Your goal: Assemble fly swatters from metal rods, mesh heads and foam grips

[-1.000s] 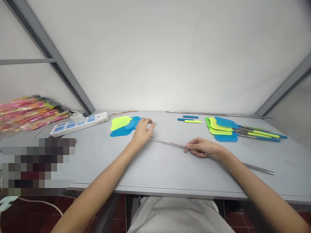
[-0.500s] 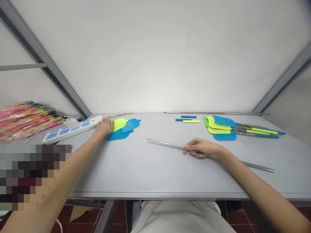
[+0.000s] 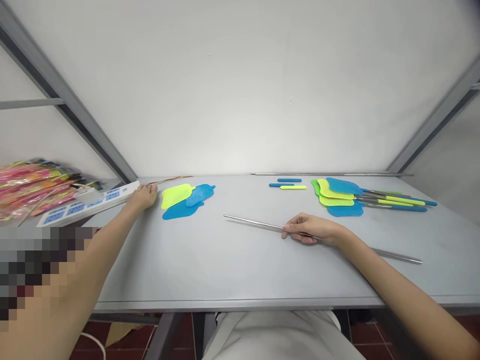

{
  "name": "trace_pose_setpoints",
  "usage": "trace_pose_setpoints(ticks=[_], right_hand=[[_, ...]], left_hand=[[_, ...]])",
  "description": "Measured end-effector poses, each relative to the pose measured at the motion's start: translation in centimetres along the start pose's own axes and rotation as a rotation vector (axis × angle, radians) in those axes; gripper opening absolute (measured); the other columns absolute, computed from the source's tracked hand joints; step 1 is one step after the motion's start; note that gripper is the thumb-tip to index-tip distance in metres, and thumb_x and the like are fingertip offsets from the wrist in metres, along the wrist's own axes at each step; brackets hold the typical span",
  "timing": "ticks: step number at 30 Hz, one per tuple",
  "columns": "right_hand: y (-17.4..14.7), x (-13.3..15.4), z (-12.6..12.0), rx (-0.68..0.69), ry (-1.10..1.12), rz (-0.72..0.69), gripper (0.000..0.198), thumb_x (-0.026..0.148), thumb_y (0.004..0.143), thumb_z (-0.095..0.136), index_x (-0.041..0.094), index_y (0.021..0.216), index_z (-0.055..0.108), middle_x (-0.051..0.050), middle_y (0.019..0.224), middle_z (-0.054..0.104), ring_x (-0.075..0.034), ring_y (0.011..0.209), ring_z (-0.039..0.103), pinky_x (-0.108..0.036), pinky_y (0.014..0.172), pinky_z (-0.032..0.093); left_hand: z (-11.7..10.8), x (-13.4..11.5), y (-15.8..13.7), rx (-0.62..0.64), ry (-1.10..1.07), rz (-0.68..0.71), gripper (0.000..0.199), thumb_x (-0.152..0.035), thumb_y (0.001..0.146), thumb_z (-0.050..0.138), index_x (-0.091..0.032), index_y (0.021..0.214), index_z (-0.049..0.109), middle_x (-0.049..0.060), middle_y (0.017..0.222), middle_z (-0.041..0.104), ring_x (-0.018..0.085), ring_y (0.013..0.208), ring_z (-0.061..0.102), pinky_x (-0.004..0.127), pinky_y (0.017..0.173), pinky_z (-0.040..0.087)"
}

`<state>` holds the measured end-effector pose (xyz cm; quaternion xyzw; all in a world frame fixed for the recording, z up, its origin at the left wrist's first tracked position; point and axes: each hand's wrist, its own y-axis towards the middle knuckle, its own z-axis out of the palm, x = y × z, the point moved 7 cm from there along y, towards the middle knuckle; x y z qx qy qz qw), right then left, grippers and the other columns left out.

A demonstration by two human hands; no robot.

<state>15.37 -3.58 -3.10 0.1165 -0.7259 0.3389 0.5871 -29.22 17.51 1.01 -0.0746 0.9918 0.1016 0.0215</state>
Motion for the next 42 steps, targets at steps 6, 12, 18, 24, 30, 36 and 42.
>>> trace_pose_setpoints(ticks=[6,12,18,24,30,36,42], right_hand=[[0.0,-0.1,0.1,0.010,0.016,-0.004,0.033,0.039,0.077,0.047,0.010,0.081,0.060,0.005,0.050,0.041,0.000,0.032,0.028,-0.019,0.034,0.017],[0.3,-0.2,0.1,0.018,0.040,0.019,0.032,0.039,0.076,0.047,0.010,0.082,0.060,0.005,0.051,0.040,0.000,0.032,0.028,-0.018,0.033,0.015],[0.8,-0.4,-0.3,0.021,0.071,0.076,0.033,0.041,0.075,0.048,0.011,0.084,0.059,0.005,0.054,0.040,0.000,0.033,0.029,-0.017,0.031,0.015],[1.7,-0.6,-1.1,0.036,0.091,0.099,0.033,0.040,0.075,0.048,0.011,0.085,0.059,0.005,0.054,0.038,0.000,0.034,0.029,-0.016,0.030,0.019],[2.4,-0.4,-1.7,0.121,0.081,0.129,0.032,0.038,0.077,0.048,0.009,0.087,0.058,0.005,0.053,0.039,0.000,0.033,0.027,-0.016,0.031,0.022],[2.5,-0.4,-1.8,0.187,0.098,0.145,0.031,0.035,0.077,0.049,0.007,0.086,0.057,0.006,0.051,0.037,0.001,0.033,0.024,-0.014,0.029,0.017],[2.2,-0.3,-1.5,0.145,0.036,0.090,0.028,0.035,0.074,0.052,0.008,0.082,0.057,0.006,0.048,0.038,0.000,0.031,0.025,-0.015,0.028,0.013]], left_hand=[[0.0,-0.5,-0.3,-0.002,-0.009,-0.011,0.033,-0.028,0.083,0.038,-0.008,0.107,0.045,0.011,0.112,0.047,0.022,0.103,0.043,0.040,0.084,0.036],[-2.0,-5.1,-1.8,-0.080,-0.100,0.053,0.046,-0.032,0.087,0.013,-0.005,0.118,0.034,0.011,0.126,0.036,0.022,0.115,0.031,0.033,0.091,0.027],[-5.8,-17.1,-10.2,0.016,-0.387,0.501,0.054,-0.049,0.083,0.013,-0.017,0.107,0.049,0.004,0.105,0.056,0.019,0.095,0.049,0.028,0.080,0.037],[-6.0,-25.1,-19.1,0.169,-0.366,0.927,0.048,-0.048,0.082,0.022,-0.018,0.109,0.048,0.005,0.106,0.054,0.017,0.096,0.048,0.027,0.083,0.034],[-3.1,-25.9,-19.5,0.122,-0.344,0.998,0.037,-0.040,0.083,0.029,-0.015,0.079,0.057,0.005,0.075,0.054,0.014,0.071,0.051,0.024,0.065,0.037],[-1.5,-25.9,-19.5,0.071,-0.292,0.926,0.041,-0.040,0.084,0.022,-0.018,0.070,0.052,0.003,0.067,0.054,0.013,0.063,0.049,0.024,0.056,0.033],[-1.4,-25.8,-20.3,0.067,-0.240,0.860,0.050,-0.055,0.079,0.020,-0.018,0.068,0.052,0.003,0.068,0.057,0.014,0.060,0.050,0.024,0.052,0.030]])
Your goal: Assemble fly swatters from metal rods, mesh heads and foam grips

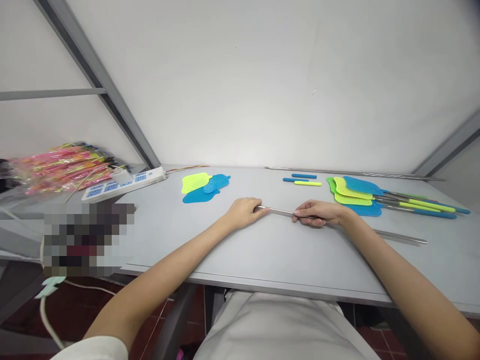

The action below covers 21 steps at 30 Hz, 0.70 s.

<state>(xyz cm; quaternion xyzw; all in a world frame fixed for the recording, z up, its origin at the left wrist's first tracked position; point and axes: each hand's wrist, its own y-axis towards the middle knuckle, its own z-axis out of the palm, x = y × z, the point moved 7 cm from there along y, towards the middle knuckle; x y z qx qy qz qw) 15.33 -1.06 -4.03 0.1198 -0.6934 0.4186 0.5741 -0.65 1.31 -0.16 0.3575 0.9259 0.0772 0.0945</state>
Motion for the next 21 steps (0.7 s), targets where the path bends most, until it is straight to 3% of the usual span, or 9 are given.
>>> trace_pose_setpoints(ticks=[9,15,21], right_hand=[[-0.2,0.1,0.0,-0.049,-0.024,-0.025,0.027,0.035,0.074,0.052,0.009,0.080,0.058,0.006,0.049,0.041,0.000,0.029,0.028,-0.017,0.031,0.016],[-0.4,0.1,0.2,-0.047,-0.070,-0.008,0.028,0.036,0.075,0.050,0.010,0.080,0.058,0.005,0.050,0.042,0.000,0.030,0.030,-0.018,0.032,0.018],[-0.4,0.4,1.9,-0.069,-0.071,-0.017,0.029,0.038,0.073,0.051,0.010,0.079,0.058,0.005,0.051,0.040,0.000,0.031,0.029,-0.018,0.032,0.018]], left_hand=[[-0.8,1.8,-0.3,0.011,0.040,-0.232,0.061,-0.066,0.070,0.023,-0.016,0.060,0.055,0.006,0.059,0.056,0.018,0.059,0.053,0.025,0.050,0.030],[-0.7,0.8,-0.6,0.013,0.079,-0.193,0.069,-0.069,0.068,0.018,-0.014,0.058,0.058,0.009,0.054,0.056,0.021,0.059,0.054,0.029,0.056,0.031],[0.2,1.0,-0.8,0.070,0.065,-0.238,0.068,-0.073,0.063,0.022,-0.016,0.055,0.057,0.008,0.053,0.056,0.020,0.056,0.053,0.027,0.051,0.029]])
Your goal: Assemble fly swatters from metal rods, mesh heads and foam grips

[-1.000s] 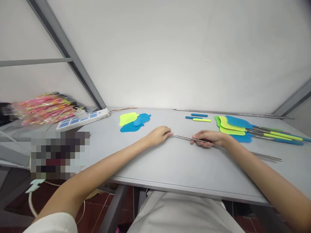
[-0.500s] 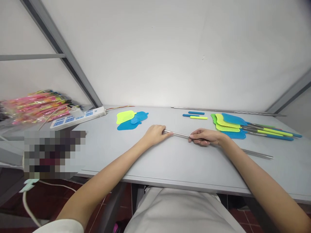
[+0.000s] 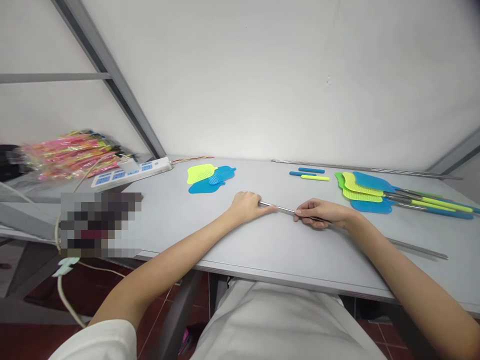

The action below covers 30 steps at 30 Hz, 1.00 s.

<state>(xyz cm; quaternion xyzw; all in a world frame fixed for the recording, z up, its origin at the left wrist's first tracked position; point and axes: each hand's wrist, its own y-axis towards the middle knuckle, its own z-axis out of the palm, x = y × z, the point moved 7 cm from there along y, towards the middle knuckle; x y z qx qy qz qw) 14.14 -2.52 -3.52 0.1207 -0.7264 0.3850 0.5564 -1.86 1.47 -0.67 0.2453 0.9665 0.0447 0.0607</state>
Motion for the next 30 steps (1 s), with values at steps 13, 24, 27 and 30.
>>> trace_pose_setpoints(ticks=[13,24,27,30], right_hand=[[0.3,0.0,0.0,-0.014,-0.034,0.019,0.030,0.038,0.071,0.054,0.009,0.077,0.059,0.006,0.046,0.037,-0.001,0.031,0.026,-0.019,0.032,0.015],[0.3,-0.1,-0.2,-0.011,-0.067,0.021,0.032,0.040,0.071,0.054,0.009,0.077,0.059,0.006,0.045,0.037,-0.001,0.031,0.027,-0.019,0.032,0.015],[0.2,-0.1,-0.1,-0.004,-0.055,0.020,0.032,0.040,0.071,0.053,0.010,0.078,0.059,0.006,0.047,0.038,-0.001,0.030,0.027,-0.019,0.032,0.016],[0.1,0.0,0.1,-0.007,-0.040,0.010,0.033,0.041,0.071,0.052,0.010,0.080,0.058,0.005,0.049,0.039,-0.001,0.030,0.028,-0.019,0.032,0.017]], left_hand=[[0.2,-0.4,-0.6,0.020,-0.067,-0.071,0.064,-0.070,0.066,0.022,-0.019,0.051,0.056,0.007,0.051,0.057,0.021,0.056,0.055,0.027,0.046,0.026],[0.2,-1.6,-1.0,0.019,-0.100,0.025,0.041,-0.056,0.076,0.028,-0.023,0.084,0.053,0.001,0.064,0.059,0.020,0.065,0.055,0.027,0.051,0.028],[0.1,-1.5,-0.9,0.022,-0.098,0.025,0.041,-0.056,0.075,0.029,-0.023,0.080,0.053,0.001,0.065,0.059,0.019,0.065,0.055,0.027,0.051,0.028],[-0.1,-1.2,-0.5,0.020,-0.129,0.038,0.046,-0.061,0.072,0.030,-0.022,0.076,0.054,0.001,0.064,0.058,0.018,0.063,0.054,0.026,0.050,0.029]])
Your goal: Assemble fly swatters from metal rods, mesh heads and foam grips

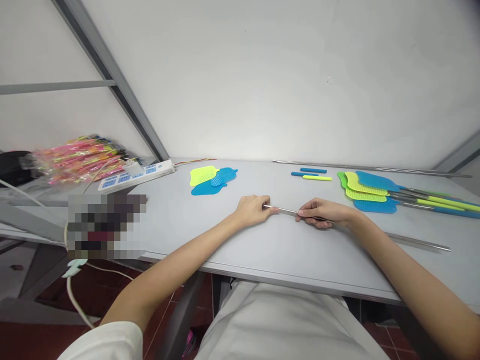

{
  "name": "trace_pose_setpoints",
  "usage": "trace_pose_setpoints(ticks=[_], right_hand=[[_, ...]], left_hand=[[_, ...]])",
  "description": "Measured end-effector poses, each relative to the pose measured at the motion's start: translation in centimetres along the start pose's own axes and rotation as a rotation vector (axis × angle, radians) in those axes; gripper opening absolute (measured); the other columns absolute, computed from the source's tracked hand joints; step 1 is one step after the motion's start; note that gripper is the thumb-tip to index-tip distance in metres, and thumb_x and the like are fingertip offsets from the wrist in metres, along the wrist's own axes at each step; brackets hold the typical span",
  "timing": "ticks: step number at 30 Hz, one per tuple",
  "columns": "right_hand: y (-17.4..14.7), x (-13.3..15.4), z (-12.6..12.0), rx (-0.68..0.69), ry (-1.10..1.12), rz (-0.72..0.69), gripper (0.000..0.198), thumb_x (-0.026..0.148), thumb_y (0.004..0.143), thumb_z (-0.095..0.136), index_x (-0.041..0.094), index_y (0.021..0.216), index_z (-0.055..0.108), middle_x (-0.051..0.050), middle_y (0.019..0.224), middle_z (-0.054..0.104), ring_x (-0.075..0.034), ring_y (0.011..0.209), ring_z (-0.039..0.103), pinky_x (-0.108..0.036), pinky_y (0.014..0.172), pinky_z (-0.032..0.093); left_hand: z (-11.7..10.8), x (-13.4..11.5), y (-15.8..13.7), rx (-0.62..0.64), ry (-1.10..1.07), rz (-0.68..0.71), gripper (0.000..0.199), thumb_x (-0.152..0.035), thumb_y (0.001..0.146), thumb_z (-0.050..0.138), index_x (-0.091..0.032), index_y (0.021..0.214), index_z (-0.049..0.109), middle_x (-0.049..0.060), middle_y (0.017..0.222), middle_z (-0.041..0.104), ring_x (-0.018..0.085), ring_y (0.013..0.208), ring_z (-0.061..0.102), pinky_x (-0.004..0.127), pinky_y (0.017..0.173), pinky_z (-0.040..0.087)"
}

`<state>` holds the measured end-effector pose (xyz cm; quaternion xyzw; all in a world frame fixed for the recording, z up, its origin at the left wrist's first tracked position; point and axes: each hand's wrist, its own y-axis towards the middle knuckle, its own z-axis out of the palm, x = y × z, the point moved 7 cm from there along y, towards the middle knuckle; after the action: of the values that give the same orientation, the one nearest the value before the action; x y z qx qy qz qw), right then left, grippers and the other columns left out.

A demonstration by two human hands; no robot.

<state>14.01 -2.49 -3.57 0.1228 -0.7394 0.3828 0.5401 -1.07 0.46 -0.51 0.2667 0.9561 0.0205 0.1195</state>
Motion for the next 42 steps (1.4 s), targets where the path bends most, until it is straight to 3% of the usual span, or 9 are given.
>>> trace_pose_setpoints(ticks=[7,15,22,31,42], right_hand=[[0.0,0.3,0.0,0.012,0.042,-0.047,0.032,0.040,0.074,0.049,0.011,0.082,0.057,0.006,0.049,0.039,-0.001,0.030,0.030,-0.018,0.031,0.017],[-0.6,-0.1,-1.1,-0.030,0.039,-0.034,0.031,0.040,0.074,0.049,0.011,0.081,0.058,0.007,0.049,0.034,0.000,0.030,0.027,-0.018,0.032,0.015],[-0.4,-0.1,-1.0,-0.025,0.037,-0.045,0.031,0.039,0.076,0.048,0.011,0.081,0.058,0.007,0.049,0.033,0.000,0.030,0.026,-0.018,0.033,0.013],[-0.7,-0.6,-1.4,0.009,0.009,-0.023,0.031,0.039,0.076,0.048,0.011,0.082,0.059,0.007,0.049,0.033,0.000,0.031,0.024,-0.018,0.031,0.012],[-0.8,-1.4,-2.1,0.030,-0.004,0.002,0.032,0.038,0.073,0.052,0.010,0.084,0.060,0.006,0.048,0.032,0.000,0.034,0.019,-0.017,0.030,0.009]], left_hand=[[-2.5,1.6,0.7,-0.066,-0.128,0.204,0.039,-0.052,0.073,0.037,-0.017,0.070,0.053,0.001,0.069,0.055,0.013,0.063,0.048,0.023,0.056,0.033],[-3.2,5.3,0.6,0.000,-0.230,0.088,0.040,-0.046,0.079,0.027,-0.017,0.071,0.053,-0.001,0.062,0.050,0.011,0.056,0.043,0.022,0.053,0.031],[-2.1,4.2,0.9,0.007,-0.275,0.149,0.039,-0.041,0.081,0.024,-0.016,0.058,0.044,-0.002,0.053,0.043,0.010,0.051,0.038,0.023,0.051,0.027],[-0.9,3.8,0.8,0.057,-0.447,0.159,0.036,-0.039,0.081,0.026,-0.016,0.053,0.029,-0.005,0.051,0.023,0.007,0.048,0.024,0.021,0.047,0.021],[-0.1,2.2,0.2,0.069,-0.475,0.115,0.035,-0.041,0.080,0.025,-0.017,0.054,0.022,-0.004,0.053,0.021,0.008,0.049,0.023,0.021,0.047,0.020]])
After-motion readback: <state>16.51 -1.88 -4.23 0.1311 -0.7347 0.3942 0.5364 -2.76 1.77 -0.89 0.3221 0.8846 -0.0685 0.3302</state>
